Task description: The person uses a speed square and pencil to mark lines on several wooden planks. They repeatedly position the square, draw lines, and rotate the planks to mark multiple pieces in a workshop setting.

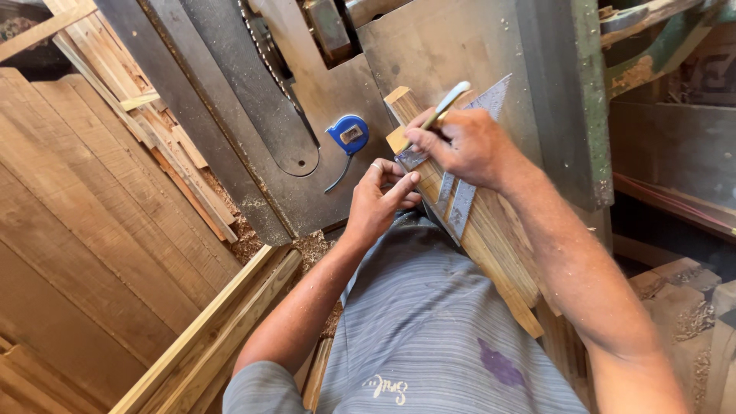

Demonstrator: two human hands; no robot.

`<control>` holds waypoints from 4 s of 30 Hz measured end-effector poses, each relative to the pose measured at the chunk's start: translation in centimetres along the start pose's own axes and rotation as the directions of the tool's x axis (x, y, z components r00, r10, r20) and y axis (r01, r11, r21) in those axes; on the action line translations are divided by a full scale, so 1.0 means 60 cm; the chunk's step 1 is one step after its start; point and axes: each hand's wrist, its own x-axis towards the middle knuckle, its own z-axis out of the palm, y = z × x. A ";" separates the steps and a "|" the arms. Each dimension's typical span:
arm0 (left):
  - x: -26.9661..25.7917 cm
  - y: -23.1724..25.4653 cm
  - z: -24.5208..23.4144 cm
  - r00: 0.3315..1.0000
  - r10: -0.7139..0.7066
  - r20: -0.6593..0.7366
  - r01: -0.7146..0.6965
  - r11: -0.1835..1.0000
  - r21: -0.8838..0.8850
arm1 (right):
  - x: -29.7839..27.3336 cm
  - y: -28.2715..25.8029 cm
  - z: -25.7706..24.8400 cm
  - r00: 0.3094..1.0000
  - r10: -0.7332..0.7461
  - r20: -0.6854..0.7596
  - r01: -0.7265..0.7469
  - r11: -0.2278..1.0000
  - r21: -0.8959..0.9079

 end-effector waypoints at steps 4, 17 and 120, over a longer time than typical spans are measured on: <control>-0.001 0.003 0.001 1.000 -0.006 0.009 0.006 1.000 0.010 | -0.001 0.011 -0.009 0.999 0.039 0.029 -0.037 0.996 -0.084; -0.004 0.006 0.001 1.000 -0.004 0.013 0.003 0.999 0.043 | -0.015 0.083 -0.085 0.971 -0.087 -0.225 0.040 0.978 -0.205; 0.044 -0.033 0.290 0.142 -0.206 0.968 -0.924 -0.378 0.055 | -0.606 0.229 0.347 0.380 0.294 -0.877 -0.579 0.815 0.022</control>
